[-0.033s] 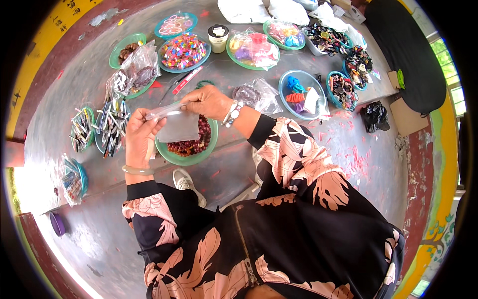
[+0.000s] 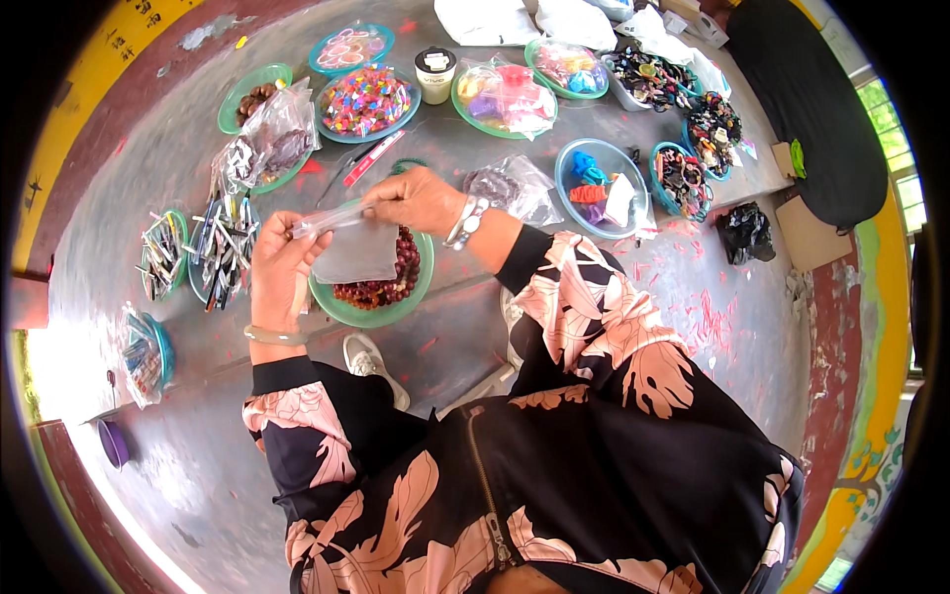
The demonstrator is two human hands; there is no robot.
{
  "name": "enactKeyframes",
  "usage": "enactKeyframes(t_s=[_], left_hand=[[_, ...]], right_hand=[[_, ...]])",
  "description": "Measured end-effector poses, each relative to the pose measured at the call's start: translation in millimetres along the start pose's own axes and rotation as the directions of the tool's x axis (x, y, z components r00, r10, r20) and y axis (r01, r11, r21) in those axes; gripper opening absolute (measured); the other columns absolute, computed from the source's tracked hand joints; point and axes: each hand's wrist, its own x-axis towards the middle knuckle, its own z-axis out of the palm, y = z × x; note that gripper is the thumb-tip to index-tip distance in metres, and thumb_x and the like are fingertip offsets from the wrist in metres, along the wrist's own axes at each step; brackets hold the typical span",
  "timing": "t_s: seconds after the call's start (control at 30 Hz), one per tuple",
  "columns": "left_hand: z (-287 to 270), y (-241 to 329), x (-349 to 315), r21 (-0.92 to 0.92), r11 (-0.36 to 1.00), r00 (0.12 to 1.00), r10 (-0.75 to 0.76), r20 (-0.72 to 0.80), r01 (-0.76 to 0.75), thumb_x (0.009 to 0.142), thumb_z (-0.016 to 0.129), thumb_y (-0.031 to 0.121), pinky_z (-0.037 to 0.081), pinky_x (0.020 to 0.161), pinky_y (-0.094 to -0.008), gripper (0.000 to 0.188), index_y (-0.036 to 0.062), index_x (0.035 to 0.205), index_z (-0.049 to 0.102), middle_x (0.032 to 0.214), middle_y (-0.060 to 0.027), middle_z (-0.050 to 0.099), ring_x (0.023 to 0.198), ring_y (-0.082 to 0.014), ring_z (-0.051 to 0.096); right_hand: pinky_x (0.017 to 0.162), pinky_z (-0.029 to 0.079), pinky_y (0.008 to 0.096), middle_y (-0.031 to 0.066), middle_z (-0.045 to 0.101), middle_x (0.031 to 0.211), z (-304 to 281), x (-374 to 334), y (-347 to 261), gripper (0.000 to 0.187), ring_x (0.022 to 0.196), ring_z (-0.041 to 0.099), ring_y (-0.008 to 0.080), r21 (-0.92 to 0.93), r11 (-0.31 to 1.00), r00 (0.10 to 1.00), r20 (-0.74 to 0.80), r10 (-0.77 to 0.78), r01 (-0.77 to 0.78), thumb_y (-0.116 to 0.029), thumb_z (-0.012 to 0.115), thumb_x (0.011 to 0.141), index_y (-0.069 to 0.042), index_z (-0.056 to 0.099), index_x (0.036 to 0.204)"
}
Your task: The person sits on the floor and packs small, round, reddish-brown beads from a green bowl into small clear plastic bags. They open each bag, fill it with beads, and seal it before placing it aside. The person also handles a small white packet and a green beaded bracelet during the process.
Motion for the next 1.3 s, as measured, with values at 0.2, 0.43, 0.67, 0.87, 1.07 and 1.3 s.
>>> enactKeyframes(t_s=[0.2,0.43,0.67,0.87,1.07,1.3], left_hand=[[-19.2,-6.6,5.1,0.061,0.995,0.990,0.091,-0.105,-0.085,0.081,0.051,0.002,0.048,0.069,-0.0254,0.016,-0.0013,0.096,0.054,0.084,-0.0071,0.058,0.074,-0.0131,0.057],[-7.5,-6.4,14.3,0.044,0.999,0.971,0.014,-0.238,-0.004,0.089,0.052,0.031,0.048,0.067,-0.0280,0.035,-0.0032,0.097,0.053,0.091,-0.0097,0.056,0.075,-0.0156,0.057],[-12.5,-7.8,16.8,0.111,0.994,0.973,0.003,-0.229,0.023,0.089,0.050,0.039,0.047,0.061,-0.0262,0.043,-0.0028,0.091,0.056,0.080,-0.0100,0.061,0.071,-0.0156,0.059],[-0.6,-7.5,11.3,0.178,0.984,0.972,0.044,-0.231,-0.002,0.088,0.054,0.035,0.046,0.060,-0.0246,0.034,0.0017,0.089,0.058,0.077,-0.0087,0.062,0.067,-0.0144,0.059],[-0.9,-5.5,14.0,0.283,0.950,0.986,-0.095,-0.138,0.131,0.089,0.053,0.034,0.044,0.052,-0.0219,0.032,0.0024,0.088,0.059,0.072,-0.0069,0.063,0.059,-0.0113,0.057],[-2.4,-13.2,4.5,0.495,0.843,0.963,-0.266,0.040,0.212,0.081,0.061,0.031,0.039,0.046,-0.0199,0.038,0.0006,0.103,0.057,0.080,-0.0040,0.062,0.058,-0.0072,0.054]], right_hand=[[0.064,0.051,0.0272,0.0080,0.066,0.075,-69.9,-2.9,53.8,0.019,0.068,0.063,0.0140,0.043,0.937,0.917,-0.194,0.348,-0.346,-0.018,0.056,0.077,-0.006,0.067,0.088],[0.084,0.047,0.0395,0.0156,0.063,0.099,-101.5,-36.8,163.4,0.036,0.095,0.059,0.0302,-0.792,0.259,0.795,-0.408,0.449,-0.553,-0.033,0.062,0.072,-0.005,0.064,0.094],[0.081,0.049,0.0385,0.0141,0.058,0.112,-62.2,-51.2,172.0,0.030,0.103,0.057,0.0285,-0.727,0.015,0.618,-0.571,0.540,-0.686,-0.022,0.061,0.076,-0.009,0.064,0.103],[0.084,0.047,0.0375,0.0119,0.059,0.111,-68.2,-47.9,172.2,0.025,0.105,0.056,0.0277,-0.736,0.079,0.651,-0.537,0.537,-0.672,-0.021,0.054,0.080,-0.009,0.066,0.097],[0.076,0.049,0.0419,0.0174,0.063,0.097,-118.6,-24.8,160.4,0.040,0.085,0.063,0.0311,-0.774,0.313,0.769,-0.323,0.552,-0.550,-0.028,0.056,0.075,0.000,0.059,0.103],[0.082,0.046,0.0327,0.0103,0.062,0.099,-63.9,-21.9,71.7,0.037,0.090,0.059,0.0185,0.570,0.673,0.882,0.284,0.376,-0.470,-0.011,0.058,0.076,0.002,0.054,0.111]])
